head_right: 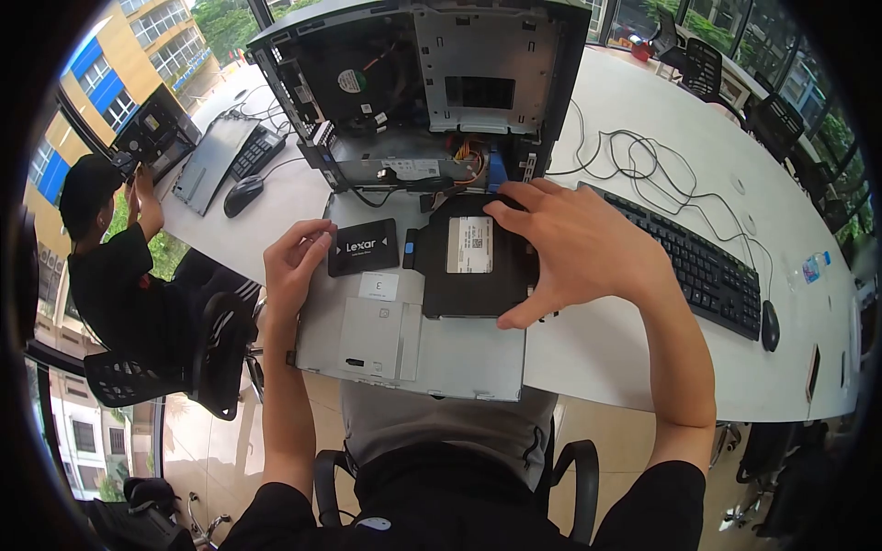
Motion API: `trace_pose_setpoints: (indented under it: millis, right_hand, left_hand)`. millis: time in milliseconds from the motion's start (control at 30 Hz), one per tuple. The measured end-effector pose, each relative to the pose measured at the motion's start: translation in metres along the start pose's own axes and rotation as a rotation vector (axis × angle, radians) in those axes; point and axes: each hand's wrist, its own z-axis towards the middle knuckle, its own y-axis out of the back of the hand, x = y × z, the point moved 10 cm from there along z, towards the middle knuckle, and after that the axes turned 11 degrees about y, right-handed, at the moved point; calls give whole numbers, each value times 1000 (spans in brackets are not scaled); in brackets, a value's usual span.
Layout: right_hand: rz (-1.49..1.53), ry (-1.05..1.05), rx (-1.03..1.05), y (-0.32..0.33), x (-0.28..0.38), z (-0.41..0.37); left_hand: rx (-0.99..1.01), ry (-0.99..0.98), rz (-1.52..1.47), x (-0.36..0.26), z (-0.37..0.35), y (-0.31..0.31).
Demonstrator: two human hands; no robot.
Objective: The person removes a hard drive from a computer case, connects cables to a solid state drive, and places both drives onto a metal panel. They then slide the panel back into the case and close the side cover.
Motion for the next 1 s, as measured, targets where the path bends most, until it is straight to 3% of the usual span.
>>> trace_pose_setpoints:
  millis: [233,567,700,800,1000]
  right_hand:
    - [-58,33,-173,44,12,-16]
    - [-297,16,-542,92,21,-19]
    - [-396,36,-696,101,18,-11]
    - [-516,12,-729,103,10,-1]
    - [-659,21,-689,96,-11,17]
  left_hand:
    - [-133,-227,233,-44,-6,4]
    - [-148,-647,401,-181,-7,-28]
    - [-160,-911,570,-231,-1,-54]
    - [-192,-1069,619,-258,12,-70]
    - [-178,-1138,908,-264,63,-103]
